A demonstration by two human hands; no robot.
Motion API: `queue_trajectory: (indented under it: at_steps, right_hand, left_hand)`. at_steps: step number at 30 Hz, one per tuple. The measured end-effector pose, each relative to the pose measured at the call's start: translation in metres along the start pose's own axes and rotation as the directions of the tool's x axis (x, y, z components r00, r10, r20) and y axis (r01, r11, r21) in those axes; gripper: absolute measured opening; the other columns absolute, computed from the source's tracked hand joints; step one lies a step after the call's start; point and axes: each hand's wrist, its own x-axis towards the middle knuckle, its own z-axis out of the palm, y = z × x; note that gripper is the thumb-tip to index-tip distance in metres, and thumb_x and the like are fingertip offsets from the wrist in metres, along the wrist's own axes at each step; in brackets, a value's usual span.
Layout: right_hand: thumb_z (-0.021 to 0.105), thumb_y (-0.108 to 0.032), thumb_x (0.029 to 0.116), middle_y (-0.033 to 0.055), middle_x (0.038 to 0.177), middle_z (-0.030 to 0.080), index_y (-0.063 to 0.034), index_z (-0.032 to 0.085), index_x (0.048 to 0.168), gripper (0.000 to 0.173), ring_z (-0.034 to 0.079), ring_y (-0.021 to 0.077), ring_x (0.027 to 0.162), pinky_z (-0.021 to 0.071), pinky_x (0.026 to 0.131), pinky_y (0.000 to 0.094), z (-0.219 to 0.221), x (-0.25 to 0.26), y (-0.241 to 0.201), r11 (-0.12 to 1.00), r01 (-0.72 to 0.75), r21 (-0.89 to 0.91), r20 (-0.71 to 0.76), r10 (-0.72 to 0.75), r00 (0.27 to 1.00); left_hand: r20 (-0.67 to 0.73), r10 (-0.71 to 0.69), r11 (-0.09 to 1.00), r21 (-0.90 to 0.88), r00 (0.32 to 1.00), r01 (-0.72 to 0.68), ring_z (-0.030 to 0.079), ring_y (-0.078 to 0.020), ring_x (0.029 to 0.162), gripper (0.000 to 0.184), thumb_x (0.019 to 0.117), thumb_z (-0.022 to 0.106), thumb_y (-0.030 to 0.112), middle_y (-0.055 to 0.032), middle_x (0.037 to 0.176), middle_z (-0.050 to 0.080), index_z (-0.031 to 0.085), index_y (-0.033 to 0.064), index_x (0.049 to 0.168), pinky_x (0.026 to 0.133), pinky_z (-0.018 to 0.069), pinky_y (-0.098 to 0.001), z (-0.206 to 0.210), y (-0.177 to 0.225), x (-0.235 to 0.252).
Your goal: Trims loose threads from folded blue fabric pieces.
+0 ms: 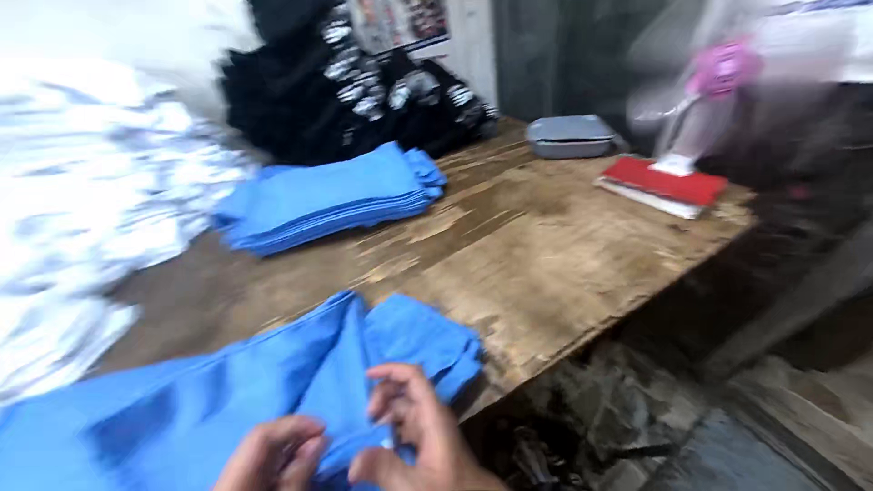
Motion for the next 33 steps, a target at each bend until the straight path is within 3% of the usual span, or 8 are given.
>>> queue_trajectory:
  at_steps: [3,5,11,14,16,21,29,33]
  right_hand:
    - [0.075,-0.026,0.0929,-0.0003,0.093,0.075,-0.0155,0.080,0.105,0.017,0.067,0.0089,0.087,0.0503,0.088,0.0328,-0.016,-0.022,-0.004,0.816,0.275,-0.509,-0.009,-0.324,0.946]
    - [0.071,-0.022,0.0971,-0.0065,0.086,0.069,-0.0217,0.075,0.097,0.003,0.064,0.0055,0.086,0.0479,0.098,0.0340,-0.030,-0.038,-0.011,0.758,0.302,-0.578,-0.072,-0.416,0.907]
    - [0.064,-0.049,0.0975,-0.0044,0.097,0.059,-0.0207,0.062,0.094,0.029,0.059,0.0066,0.099,0.0465,0.096,0.0275,-0.039,-0.051,-0.023,0.816,0.210,-0.539,-0.074,-0.295,0.953]
    - [0.079,-0.059,0.0821,-0.0001,0.114,0.059,-0.0223,0.062,0.115,0.052,0.058,0.0117,0.111,0.0501,0.097,0.0313,-0.022,-0.042,-0.015,0.790,0.164,-0.590,-0.096,-0.271,0.958]
    - [0.075,-0.055,0.0863,0.0009,0.121,0.058,-0.0304,0.063,0.128,0.051,0.056,0.0159,0.115,0.0446,0.100,0.0387,-0.014,-0.034,-0.005,0.656,0.206,-0.726,-0.041,-0.341,0.939]
    - [0.072,-0.036,0.0962,-0.0142,0.103,0.063,-0.0315,0.074,0.101,0.006,0.054,0.0055,0.107,0.0360,0.106,0.0326,-0.025,-0.037,0.006,0.682,0.374,-0.628,-0.057,-0.520,0.852]
    - [0.072,-0.038,0.0961,-0.0145,0.104,0.062,-0.0295,0.072,0.099,0.009,0.053,0.0034,0.108,0.0359,0.105,0.0296,-0.024,-0.053,0.004,0.737,0.374,-0.563,-0.064,-0.490,0.869]
    - [0.051,-0.052,0.1032,-0.0117,0.104,0.064,-0.0282,0.067,0.092,0.031,0.056,0.0061,0.112,0.0408,0.106,0.0325,-0.036,-0.048,0.000,0.789,0.241,-0.566,-0.099,-0.355,0.929]
  left_hand:
    - [-0.032,-0.131,0.990,-0.063,0.991,0.129,0.067,-0.0041,0.082,0.022,0.0955,0.065,0.003,-0.0005,0.097,0.069,0.060,-0.0005,0.117,0.073,0.0591,-0.0240,0.003,0.012,-0.004]
    - [-0.021,-0.115,0.990,-0.090,0.993,0.112,0.068,-0.0099,0.085,0.043,0.0864,0.079,0.011,-0.0017,0.102,0.070,0.063,0.0023,0.125,0.072,0.0604,-0.0272,-0.001,0.011,-0.011]
    - [-0.121,0.214,0.946,0.273,0.969,-0.174,0.062,-0.0075,0.097,0.024,0.0901,0.080,0.036,0.0018,0.102,0.068,0.076,0.0223,0.109,0.083,0.0511,-0.0249,-0.007,0.011,-0.024]
    - [-0.193,0.215,0.932,0.333,0.957,-0.142,0.062,-0.0066,0.100,0.029,0.0907,0.079,0.035,-0.0014,0.106,0.066,0.075,0.0174,0.113,0.081,0.0538,-0.0195,-0.006,0.017,-0.024]
    - [-0.234,0.225,0.936,0.322,0.946,-0.143,0.065,-0.0076,0.100,0.033,0.0913,0.079,0.031,-0.0038,0.111,0.068,0.075,0.0130,0.118,0.080,0.0565,-0.0197,-0.005,0.014,-0.024]
    - [-0.195,0.308,0.877,0.438,0.931,-0.198,0.061,-0.0078,0.090,0.014,0.0957,0.073,0.032,0.0071,0.098,0.071,0.076,0.0244,0.107,0.083,0.0455,-0.0301,-0.005,0.009,-0.038]
    - [-0.119,0.499,0.692,0.651,0.858,-0.312,0.056,-0.0141,0.089,0.018,0.0967,0.069,0.026,0.0050,0.101,0.070,0.073,0.0252,0.114,0.085,0.0384,-0.0356,0.026,0.005,-0.042]
    - [-0.149,0.479,0.703,0.655,0.865,-0.276,0.057,-0.0139,0.088,0.016,0.0977,0.069,0.029,0.0045,0.099,0.070,0.073,0.0249,0.113,0.085,0.0385,-0.0363,0.020,0.005,-0.038]
